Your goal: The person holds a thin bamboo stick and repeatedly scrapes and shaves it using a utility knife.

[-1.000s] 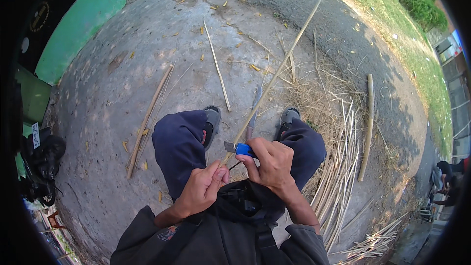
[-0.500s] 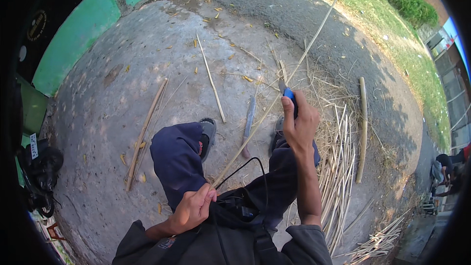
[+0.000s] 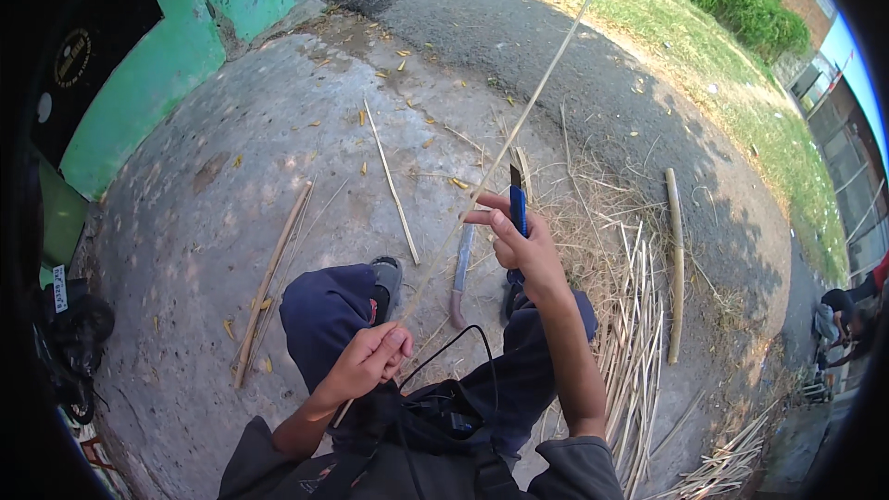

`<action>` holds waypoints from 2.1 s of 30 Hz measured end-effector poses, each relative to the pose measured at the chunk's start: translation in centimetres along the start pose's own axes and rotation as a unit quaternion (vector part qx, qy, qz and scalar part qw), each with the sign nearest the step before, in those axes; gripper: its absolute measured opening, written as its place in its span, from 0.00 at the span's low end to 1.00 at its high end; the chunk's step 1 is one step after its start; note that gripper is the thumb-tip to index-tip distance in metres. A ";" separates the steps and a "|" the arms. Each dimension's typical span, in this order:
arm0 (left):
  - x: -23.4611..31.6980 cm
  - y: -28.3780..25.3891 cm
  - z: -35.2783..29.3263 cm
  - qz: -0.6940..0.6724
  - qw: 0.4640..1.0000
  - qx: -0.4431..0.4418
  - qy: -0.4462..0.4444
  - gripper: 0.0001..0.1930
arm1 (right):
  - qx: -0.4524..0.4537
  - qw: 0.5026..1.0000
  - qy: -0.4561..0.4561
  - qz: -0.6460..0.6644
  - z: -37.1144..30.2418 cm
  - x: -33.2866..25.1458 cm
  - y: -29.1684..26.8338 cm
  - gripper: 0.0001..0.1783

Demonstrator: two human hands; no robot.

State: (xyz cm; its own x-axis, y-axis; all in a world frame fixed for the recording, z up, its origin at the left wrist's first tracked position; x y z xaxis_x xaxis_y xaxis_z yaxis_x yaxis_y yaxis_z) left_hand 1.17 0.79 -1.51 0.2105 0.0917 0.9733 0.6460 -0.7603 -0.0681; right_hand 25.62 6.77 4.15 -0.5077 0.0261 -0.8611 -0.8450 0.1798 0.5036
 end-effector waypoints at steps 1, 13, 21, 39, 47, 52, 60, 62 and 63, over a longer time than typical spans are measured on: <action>0.3 0.9 0.7 -0.042 0.997 -0.057 -0.003 0.17 | -0.001 1.000 -0.005 0.000 0.1 -0.2 0.4 0.26; 8.0 -0.2 9.9 0.151 0.985 -0.061 0.060 0.16 | 0.042 0.992 -0.085 -0.089 2.1 -2.8 -0.3 0.18; 4.6 -0.6 12.1 0.009 0.998 -0.053 0.033 0.17 | 0.048 0.989 -0.076 -0.120 1.1 -0.7 -1.5 0.18; 3.0 -0.8 10.8 -0.063 0.993 -0.094 0.020 0.13 | 0.073 0.977 -0.118 -0.162 2.0 1.5 -0.4 0.18; 3.4 -2.0 10.8 -0.135 0.989 -0.050 0.028 0.13 | -0.032 0.861 -0.221 -0.456 0.0 2.0 2.9 0.16; 4.4 -2.3 10.3 -0.022 0.997 -0.022 0.077 0.12 | -0.046 0.829 -0.240 -0.503 -0.5 1.6 4.1 0.17; 6.0 -2.9 9.9 0.119 0.984 0.038 0.125 0.11 | -0.048 0.802 -0.301 -0.513 -1.0 0.7 4.5 0.17; 6.0 -2.8 9.7 0.113 0.986 0.032 0.122 0.11 | -0.031 0.815 -0.294 -0.498 -1.1 0.6 4.2 0.21; 6.0 -2.8 9.5 0.107 0.987 0.029 0.117 0.11 | -0.029 0.814 -0.297 -0.497 -1.0 0.5 4.1 0.21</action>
State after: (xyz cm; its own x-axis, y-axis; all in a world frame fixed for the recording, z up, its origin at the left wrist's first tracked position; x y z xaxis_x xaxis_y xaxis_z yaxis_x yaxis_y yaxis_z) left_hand 7.62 9.56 2.39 0.1753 -0.2229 0.9589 0.6479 -0.7073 -0.2828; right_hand 21.69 6.50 5.85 0.5895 0.3710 -0.7176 -0.8039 0.3564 -0.4761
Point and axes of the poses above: each hand's wrist, its own z-axis towards the middle knuckle, its own y-axis out of the palm, x = y × z, the point moved 10 cm from there along z, towards the middle knuckle, and after that the axes turned 15 degrees about z, right-handed, at the moved point
